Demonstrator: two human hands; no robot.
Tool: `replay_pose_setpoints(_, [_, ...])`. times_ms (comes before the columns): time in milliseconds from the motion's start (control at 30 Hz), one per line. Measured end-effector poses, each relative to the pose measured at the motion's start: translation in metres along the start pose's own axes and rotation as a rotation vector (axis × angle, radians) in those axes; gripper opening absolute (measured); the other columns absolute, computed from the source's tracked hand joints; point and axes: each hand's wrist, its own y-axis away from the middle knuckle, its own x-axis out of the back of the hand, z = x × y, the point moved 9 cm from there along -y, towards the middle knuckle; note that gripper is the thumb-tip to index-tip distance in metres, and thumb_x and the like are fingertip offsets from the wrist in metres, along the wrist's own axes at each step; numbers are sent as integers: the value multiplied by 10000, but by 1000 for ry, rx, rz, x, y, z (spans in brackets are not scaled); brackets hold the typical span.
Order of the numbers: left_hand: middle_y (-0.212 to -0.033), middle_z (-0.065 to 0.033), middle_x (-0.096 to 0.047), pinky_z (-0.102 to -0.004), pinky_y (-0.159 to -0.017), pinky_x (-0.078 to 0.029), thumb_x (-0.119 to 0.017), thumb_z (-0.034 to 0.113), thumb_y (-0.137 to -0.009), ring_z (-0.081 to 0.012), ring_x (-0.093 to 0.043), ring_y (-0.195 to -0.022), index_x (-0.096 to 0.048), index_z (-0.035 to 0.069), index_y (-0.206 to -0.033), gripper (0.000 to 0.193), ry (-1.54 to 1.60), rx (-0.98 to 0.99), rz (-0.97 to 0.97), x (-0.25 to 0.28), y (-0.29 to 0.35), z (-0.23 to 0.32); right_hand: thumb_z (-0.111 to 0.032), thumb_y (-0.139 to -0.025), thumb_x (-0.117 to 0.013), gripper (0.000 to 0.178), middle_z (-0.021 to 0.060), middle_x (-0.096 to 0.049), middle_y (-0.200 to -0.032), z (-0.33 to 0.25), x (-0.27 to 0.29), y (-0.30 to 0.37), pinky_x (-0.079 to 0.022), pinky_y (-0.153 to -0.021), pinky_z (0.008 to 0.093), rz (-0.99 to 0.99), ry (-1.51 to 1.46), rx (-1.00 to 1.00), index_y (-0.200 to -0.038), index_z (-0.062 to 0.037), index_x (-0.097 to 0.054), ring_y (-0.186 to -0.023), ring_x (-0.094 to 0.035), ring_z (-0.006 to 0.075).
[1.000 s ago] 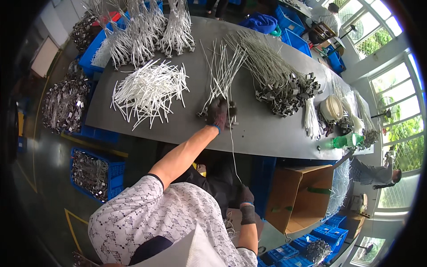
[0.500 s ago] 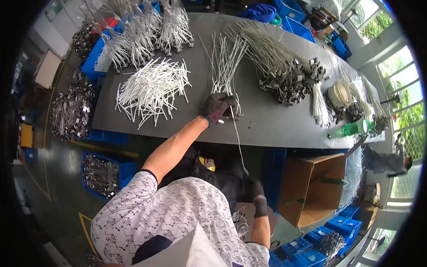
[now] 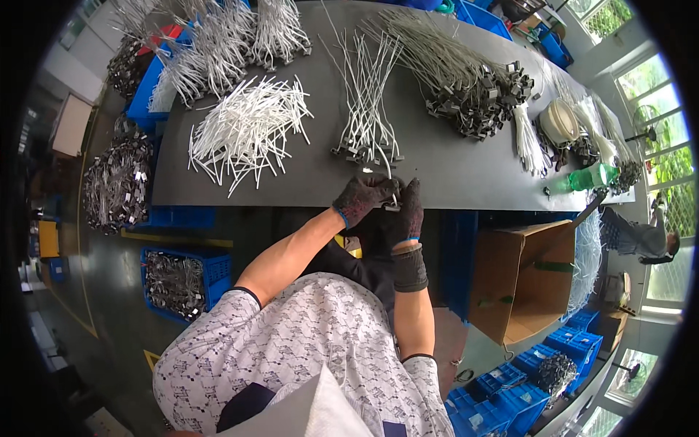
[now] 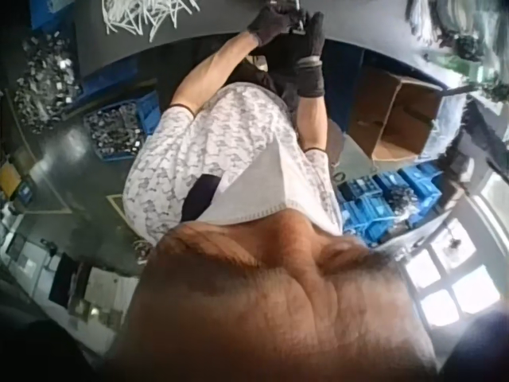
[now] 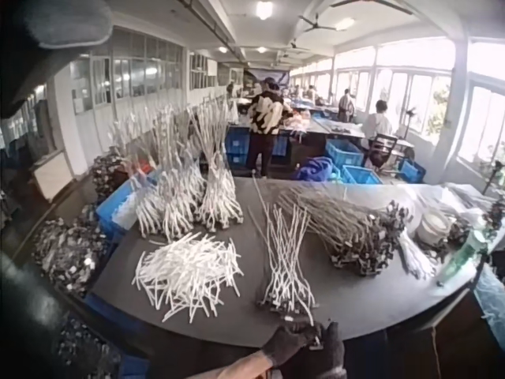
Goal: Bundling and organizing thin metal wires or cable components at a manual assembly station.
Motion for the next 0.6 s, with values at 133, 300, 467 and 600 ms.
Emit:
replay_pose_setpoints(133, [-935, -48, -741, -245, -741, -516, -681, 191, -976, -77, -653, -841, -742, -2, -1026, 209, -17, 79, 15, 3, -12, -8, -586, -1034, -405, 599, 20, -678, -894, 12, 5, -18, -430, -523, 272, 6, -140, -115, -1213, -80, -671, -689, -558, 91])
replay_pose_setpoints(300, [-911, -30, -736, -276, -710, -527, -684, 313, -958, -104, -653, -801, -749, 38, -1042, 295, 67, 276, 44, 39, -66, -4, -478, -1039, -482, 480, 39, -687, -871, -9, 52, -81, -412, -471, 253, 7, 267, 62, -1196, -58, -653, -584, -532, 75])
replay_pose_setpoints(467, [-858, -118, -741, -316, -692, -556, -587, 339, -971, -204, -698, -698, -740, 30, -918, 349, -513, 344, 207, 110, -97, 9, -352, -956, -629, 535, 221, -699, -990, -93, 141, -175, -542, -731, 443, 478, 1077, 533, -1408, -91, -516, -811, -679, 358])
replay_pose_setpoints(600, [-842, -187, -710, -426, -726, -549, -582, 345, -929, -346, -697, -742, -737, 68, -957, 319, -931, 11, 377, 150, -91, 30, -391, -933, -640, 627, 300, -669, -1139, -98, 170, -261, -489, -907, 543, 419, 1224, 477, -1468, -120, -457, -1104, -620, 478])
